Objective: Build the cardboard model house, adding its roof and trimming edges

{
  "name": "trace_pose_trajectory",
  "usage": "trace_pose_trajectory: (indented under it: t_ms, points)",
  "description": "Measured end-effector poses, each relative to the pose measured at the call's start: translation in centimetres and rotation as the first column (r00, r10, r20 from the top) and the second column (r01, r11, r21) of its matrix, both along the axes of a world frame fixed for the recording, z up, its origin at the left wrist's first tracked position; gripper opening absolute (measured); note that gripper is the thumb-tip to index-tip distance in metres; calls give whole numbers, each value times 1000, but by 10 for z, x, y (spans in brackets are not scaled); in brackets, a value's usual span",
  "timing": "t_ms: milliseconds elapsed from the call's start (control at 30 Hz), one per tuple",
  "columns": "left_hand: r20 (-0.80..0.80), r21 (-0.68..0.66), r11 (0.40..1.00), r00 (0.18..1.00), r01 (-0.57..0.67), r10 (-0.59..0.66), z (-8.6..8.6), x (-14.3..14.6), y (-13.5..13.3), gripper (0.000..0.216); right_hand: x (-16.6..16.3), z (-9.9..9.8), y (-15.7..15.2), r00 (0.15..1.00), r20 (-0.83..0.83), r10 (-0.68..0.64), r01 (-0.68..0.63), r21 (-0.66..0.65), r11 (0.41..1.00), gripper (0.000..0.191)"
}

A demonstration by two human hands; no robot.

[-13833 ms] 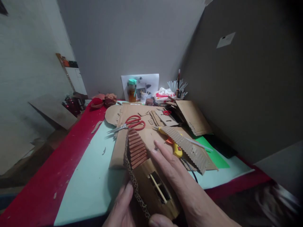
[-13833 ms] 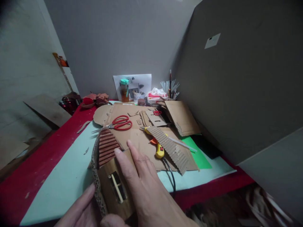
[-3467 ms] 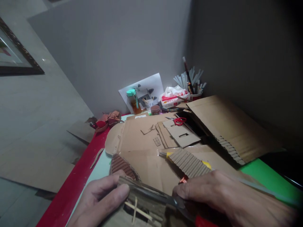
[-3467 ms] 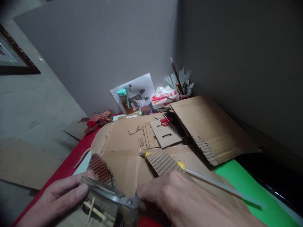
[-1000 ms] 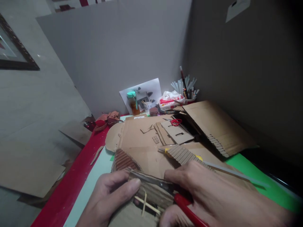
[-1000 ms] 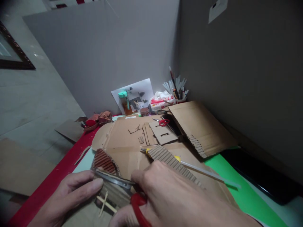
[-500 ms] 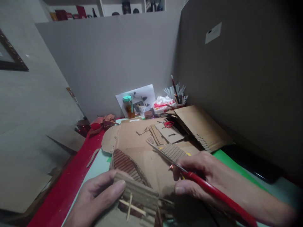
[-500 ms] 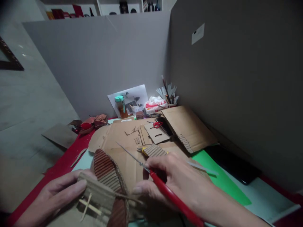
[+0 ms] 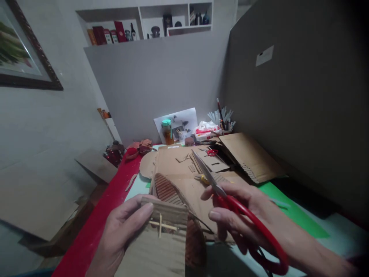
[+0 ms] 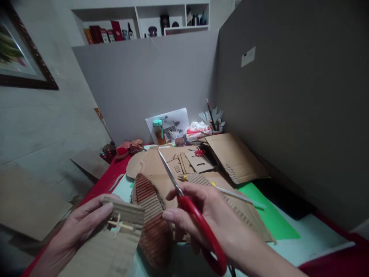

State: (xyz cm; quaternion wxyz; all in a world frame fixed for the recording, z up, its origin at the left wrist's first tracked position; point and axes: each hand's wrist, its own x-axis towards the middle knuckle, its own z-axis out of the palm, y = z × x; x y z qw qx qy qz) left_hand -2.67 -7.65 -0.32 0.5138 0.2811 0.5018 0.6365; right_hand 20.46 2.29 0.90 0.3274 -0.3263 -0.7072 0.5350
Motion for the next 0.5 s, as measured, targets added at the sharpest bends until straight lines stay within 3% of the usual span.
trace_pose_trajectory:
  t_ms: [133,200,333,400,500]
  points:
    - [-30,37,979,979,200,-199,3,-4,-8,18,-4,14,-15,1000,-13,-6,5,-14,1000,46]
    - [-59,56,981,982,185,-182,6,-2,-11,21,-7,18,-23,1000,-2,8,-8,-32,999,46]
    - [-109,131,991,993,-34,49,10,16,-16,21,-15,21,-35,997,9,75,-74,-73,995,43]
    - [-154,200,961,963,-189,222,11,25,-18,16,-18,18,-38,994,-8,109,-110,-74,991,41]
    - [-220,402,802,804,-441,553,17,22,-29,2,-20,8,-41,990,-57,127,-131,-79,988,41]
